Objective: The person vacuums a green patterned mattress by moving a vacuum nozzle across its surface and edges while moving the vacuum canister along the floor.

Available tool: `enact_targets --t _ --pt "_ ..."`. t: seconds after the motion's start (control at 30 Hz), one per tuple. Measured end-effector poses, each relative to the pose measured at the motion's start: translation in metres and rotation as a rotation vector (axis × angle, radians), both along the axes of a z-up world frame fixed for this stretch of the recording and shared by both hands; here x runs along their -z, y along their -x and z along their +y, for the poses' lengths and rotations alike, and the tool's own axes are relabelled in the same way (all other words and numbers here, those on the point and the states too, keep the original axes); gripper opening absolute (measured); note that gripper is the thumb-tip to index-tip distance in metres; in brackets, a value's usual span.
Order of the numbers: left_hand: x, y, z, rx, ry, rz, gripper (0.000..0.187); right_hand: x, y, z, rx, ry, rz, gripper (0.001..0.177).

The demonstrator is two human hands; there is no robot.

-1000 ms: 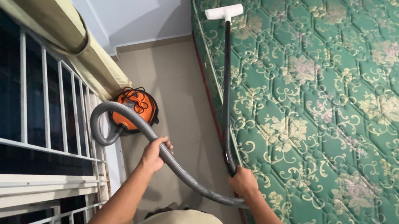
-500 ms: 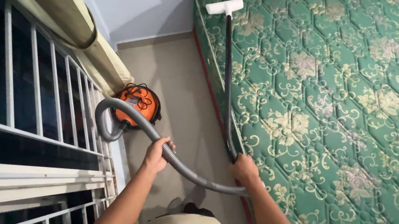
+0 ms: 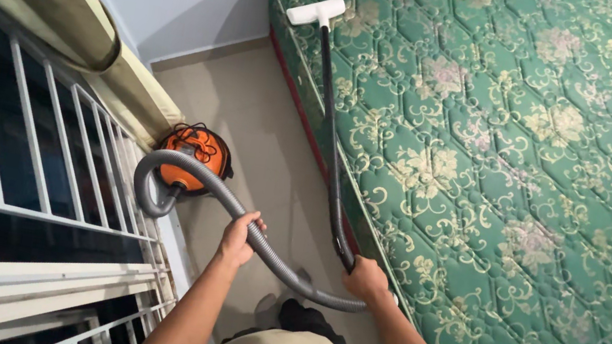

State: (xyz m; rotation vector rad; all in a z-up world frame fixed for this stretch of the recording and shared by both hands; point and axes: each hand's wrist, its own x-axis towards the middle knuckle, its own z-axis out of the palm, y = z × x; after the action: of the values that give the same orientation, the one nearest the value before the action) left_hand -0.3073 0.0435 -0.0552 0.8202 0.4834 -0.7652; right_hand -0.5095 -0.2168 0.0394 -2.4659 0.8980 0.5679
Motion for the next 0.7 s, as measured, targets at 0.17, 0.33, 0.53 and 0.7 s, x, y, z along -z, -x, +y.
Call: enact_targets --t 0.17,0.33,0.53,0.7 --pt "0.002 -0.004 0.007 -0.020 -0.002 -0.027 0.013 -0.022 -0.025 0.001 -0.008 0.022 -0.042 0.033" --pt "-0.007 -0.008 0.012 -0.040 0.005 -0.054 0.014 -0.047 -0.051 0.003 -0.031 0.040 -0.051 0.034" --pt "-0.015 -0.007 0.015 -0.049 0.028 -0.052 0.014 -0.047 -0.033 0.009 0.009 0.024 -0.025 0.033" --pt "-0.005 -0.005 0.015 -0.034 0.005 -0.006 0.014 -0.031 -0.006 0.012 -0.010 0.036 -0.018 0.030"
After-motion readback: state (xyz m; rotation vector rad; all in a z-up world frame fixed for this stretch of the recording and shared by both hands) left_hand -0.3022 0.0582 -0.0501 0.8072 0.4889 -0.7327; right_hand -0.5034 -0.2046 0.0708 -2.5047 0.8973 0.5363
